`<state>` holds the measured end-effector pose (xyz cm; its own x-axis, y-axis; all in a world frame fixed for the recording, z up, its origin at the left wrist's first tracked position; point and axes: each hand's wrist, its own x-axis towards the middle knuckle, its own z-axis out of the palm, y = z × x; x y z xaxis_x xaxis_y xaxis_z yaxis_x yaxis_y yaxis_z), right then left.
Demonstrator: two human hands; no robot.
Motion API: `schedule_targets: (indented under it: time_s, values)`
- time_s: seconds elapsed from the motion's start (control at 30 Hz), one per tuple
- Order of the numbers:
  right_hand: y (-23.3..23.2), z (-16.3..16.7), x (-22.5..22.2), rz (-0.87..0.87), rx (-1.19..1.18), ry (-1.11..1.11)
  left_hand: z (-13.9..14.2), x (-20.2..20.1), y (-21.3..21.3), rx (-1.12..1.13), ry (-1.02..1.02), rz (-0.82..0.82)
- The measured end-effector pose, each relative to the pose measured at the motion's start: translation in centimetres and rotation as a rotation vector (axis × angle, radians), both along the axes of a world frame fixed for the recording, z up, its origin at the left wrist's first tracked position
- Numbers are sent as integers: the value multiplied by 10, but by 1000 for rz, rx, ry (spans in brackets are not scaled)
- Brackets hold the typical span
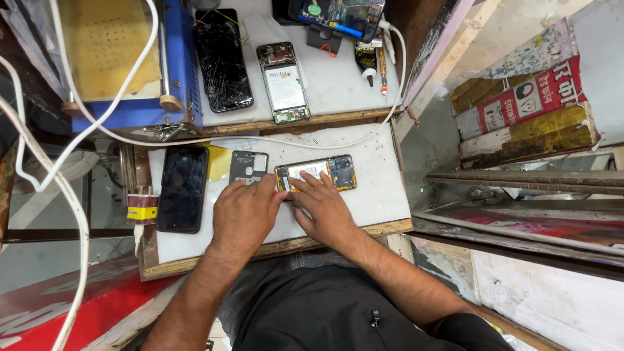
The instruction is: The person uses a red-handled screwdriver to remove screws from a disassembled smartphone on a workbench. They lift the back cover, adjust the battery and internal components, and continue unscrewing and repositioning parts. Other phones and tools are visible on the bench.
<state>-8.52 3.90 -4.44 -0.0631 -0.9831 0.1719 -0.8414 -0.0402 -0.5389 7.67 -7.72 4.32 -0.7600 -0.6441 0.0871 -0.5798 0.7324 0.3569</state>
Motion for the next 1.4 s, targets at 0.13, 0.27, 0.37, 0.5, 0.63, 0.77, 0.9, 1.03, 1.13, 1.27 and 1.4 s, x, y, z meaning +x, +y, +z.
schedule_targets:
  time_s: [0.13,0.27,0.37,0.5,0.63,0.77,0.9,1.03,1.13,1.27,1.4]
  values:
    - [-1,1,-1,8,22,21,1,2,4,-110,352,-199]
    - [-1,7,2,2,-13,31,-8,-1,5,-87,220,-58]
    - [-4,12,3,-12,-40,84,-16,2,0,-85,311,-40]
    - [-10,19,1,45,-166,139,-22,14,4,-125,414,50]
    - [-16,24,0,118,-163,121,-23,27,2,-61,413,120]
    - [-30,25,6,131,-159,52,-21,41,1,-63,433,193]
    - [-49,23,21,137,-196,-17,-17,50,1,-65,468,212]
    - [-61,21,33,140,-181,-7,-11,59,1,-84,451,266]
    - [-63,18,38,163,-69,-17,-8,67,0,-92,449,299]
    - [-54,12,29,138,-74,-127,-12,65,1,-59,502,273]
    - [-25,12,-2,-31,-55,-267,-26,45,6,-10,533,184]
